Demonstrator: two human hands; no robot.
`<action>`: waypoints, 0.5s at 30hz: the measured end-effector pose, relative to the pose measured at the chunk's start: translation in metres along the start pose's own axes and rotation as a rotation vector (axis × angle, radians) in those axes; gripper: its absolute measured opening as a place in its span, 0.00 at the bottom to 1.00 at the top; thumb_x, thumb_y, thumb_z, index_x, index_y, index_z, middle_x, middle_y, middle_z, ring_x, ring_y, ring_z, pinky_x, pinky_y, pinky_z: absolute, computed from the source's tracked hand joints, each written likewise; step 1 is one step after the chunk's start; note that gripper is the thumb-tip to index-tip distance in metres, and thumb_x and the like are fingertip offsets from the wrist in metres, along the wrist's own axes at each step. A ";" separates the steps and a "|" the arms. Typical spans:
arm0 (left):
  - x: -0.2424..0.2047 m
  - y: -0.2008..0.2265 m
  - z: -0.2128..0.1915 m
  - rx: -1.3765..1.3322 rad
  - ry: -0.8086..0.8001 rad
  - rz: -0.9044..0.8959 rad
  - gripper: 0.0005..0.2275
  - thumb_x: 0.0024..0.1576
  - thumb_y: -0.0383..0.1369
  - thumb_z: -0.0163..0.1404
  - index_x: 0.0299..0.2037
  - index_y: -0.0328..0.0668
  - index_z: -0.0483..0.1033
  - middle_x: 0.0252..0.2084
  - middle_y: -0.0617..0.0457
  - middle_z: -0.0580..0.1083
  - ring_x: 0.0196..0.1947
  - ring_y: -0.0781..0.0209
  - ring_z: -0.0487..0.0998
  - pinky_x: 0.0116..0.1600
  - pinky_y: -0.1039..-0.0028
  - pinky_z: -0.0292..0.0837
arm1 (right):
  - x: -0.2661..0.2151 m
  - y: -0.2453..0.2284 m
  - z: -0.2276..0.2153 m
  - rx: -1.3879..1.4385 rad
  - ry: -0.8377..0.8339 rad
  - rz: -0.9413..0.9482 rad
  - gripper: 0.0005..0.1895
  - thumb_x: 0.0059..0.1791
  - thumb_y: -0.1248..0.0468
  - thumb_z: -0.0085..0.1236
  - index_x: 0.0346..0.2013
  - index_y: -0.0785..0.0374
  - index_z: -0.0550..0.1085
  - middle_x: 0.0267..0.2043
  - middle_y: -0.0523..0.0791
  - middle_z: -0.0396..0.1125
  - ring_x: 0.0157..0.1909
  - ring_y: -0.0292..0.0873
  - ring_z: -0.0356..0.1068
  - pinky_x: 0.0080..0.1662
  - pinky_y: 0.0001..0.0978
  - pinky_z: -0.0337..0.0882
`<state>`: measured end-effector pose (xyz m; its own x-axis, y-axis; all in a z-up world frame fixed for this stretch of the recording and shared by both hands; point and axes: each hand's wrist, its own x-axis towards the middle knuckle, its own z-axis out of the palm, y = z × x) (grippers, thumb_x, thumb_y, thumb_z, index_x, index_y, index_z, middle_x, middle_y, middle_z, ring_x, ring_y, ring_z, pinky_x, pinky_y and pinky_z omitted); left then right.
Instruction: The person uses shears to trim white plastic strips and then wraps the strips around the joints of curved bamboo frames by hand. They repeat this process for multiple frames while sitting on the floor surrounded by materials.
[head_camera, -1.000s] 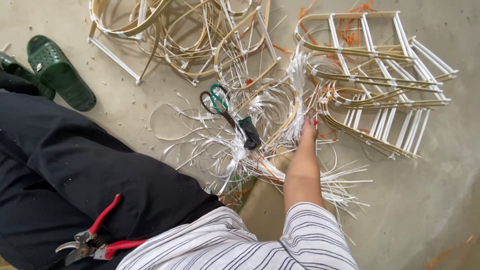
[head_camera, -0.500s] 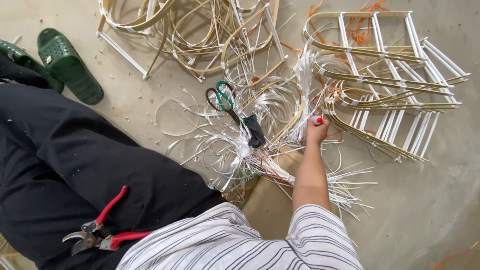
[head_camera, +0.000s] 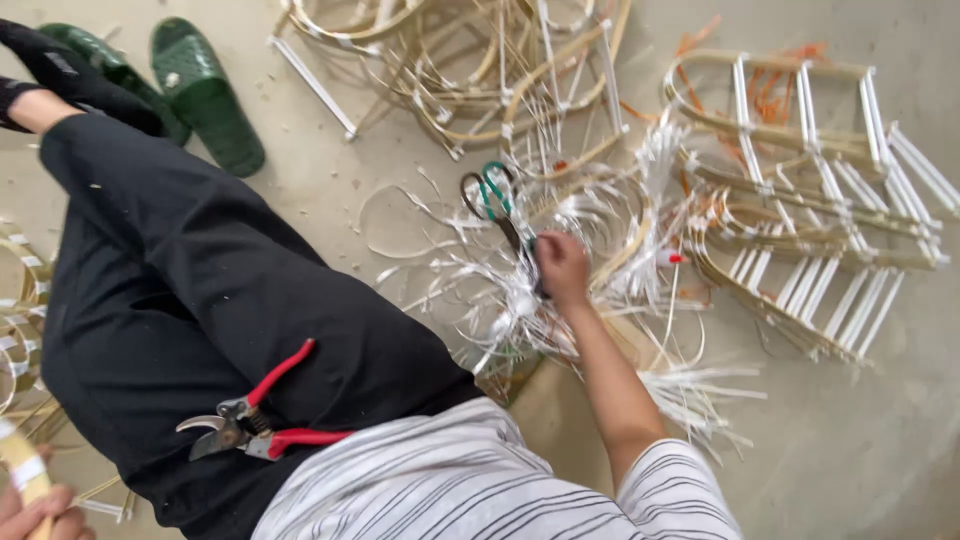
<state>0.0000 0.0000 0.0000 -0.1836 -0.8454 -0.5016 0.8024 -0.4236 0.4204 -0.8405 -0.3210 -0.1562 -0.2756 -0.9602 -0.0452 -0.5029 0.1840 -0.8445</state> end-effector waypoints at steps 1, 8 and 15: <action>-0.003 -0.026 0.002 -0.001 0.004 0.021 0.31 0.65 0.19 0.40 0.79 0.54 0.51 0.40 0.42 0.68 0.20 0.57 0.63 0.25 0.61 0.65 | 0.021 -0.028 0.028 -0.055 -0.113 -0.040 0.09 0.52 0.61 0.59 0.44 0.61 0.78 0.41 0.48 0.73 0.41 0.47 0.73 0.44 0.36 0.72; -0.032 -0.116 0.023 0.040 -0.010 0.170 0.33 0.65 0.20 0.39 0.80 0.57 0.46 0.42 0.44 0.67 0.19 0.59 0.63 0.24 0.65 0.64 | 0.117 -0.046 0.168 -0.685 -0.295 0.388 0.28 0.44 0.42 0.65 0.41 0.64 0.78 0.45 0.58 0.72 0.48 0.61 0.72 0.49 0.52 0.72; -0.047 -0.169 0.015 -0.027 0.268 0.254 0.33 0.60 0.21 0.38 0.80 0.48 0.48 0.39 0.43 0.66 0.21 0.61 0.65 0.23 0.72 0.60 | 0.125 -0.011 0.162 -0.860 -0.404 0.093 0.21 0.43 0.52 0.64 0.43 0.62 0.77 0.46 0.54 0.73 0.50 0.58 0.73 0.49 0.53 0.73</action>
<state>-0.1359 0.1060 -0.0361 0.1758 -0.8060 -0.5652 0.8186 -0.1992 0.5387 -0.7371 -0.4767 -0.2390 -0.1219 -0.9043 -0.4091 -0.9676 0.2002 -0.1541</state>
